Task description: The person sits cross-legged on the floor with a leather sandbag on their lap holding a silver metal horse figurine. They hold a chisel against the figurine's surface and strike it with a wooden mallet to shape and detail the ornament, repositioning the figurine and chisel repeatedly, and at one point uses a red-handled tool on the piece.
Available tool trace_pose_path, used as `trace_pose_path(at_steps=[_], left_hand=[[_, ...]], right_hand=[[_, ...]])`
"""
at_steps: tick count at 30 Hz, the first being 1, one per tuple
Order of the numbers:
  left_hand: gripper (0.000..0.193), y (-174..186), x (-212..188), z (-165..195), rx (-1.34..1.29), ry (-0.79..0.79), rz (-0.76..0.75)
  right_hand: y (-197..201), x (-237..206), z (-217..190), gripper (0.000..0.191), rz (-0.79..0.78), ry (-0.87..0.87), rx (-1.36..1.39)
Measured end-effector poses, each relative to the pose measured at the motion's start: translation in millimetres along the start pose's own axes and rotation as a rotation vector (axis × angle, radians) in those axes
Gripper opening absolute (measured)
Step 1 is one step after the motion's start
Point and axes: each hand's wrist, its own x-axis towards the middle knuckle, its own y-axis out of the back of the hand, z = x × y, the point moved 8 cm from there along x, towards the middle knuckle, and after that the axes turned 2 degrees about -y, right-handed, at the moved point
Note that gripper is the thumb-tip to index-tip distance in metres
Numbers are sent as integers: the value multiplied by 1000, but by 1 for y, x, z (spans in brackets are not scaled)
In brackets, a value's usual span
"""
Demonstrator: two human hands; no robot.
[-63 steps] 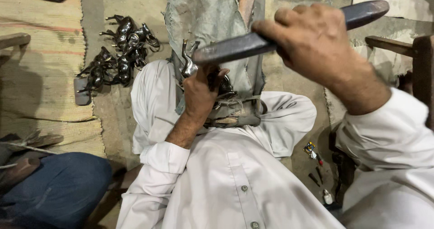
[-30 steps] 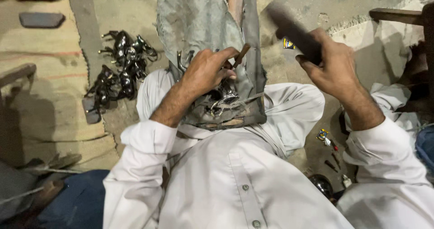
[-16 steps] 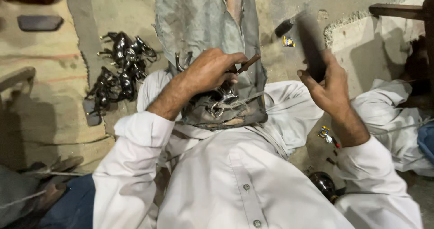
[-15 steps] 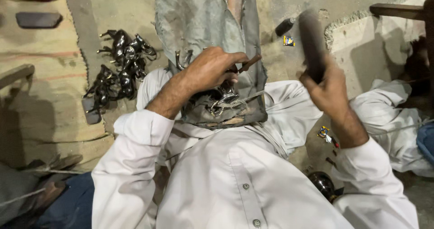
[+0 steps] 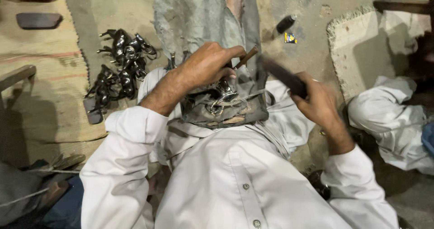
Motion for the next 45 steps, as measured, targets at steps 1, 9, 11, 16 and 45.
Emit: trace_pose_path(at_steps=[1,9,11,16,45], left_hand=[[43,-2,0,-3,15,22,-22],[40,1,0,-6,-86,26,31],[35,14,-14,-7,-239,16,190],[34,8,-64,-26,-557,254,472],[32,-18,15,9,51,-160,-164]], right_hand=[[1,0,3,47,68,-68,82],[-1,-4,-25,47,75,203,-102],[-6,-3,-17,44,27,125,-59],[-40,-8,-7,35,-32,9,567],[-29,-49,-4,28,423,-75,884]])
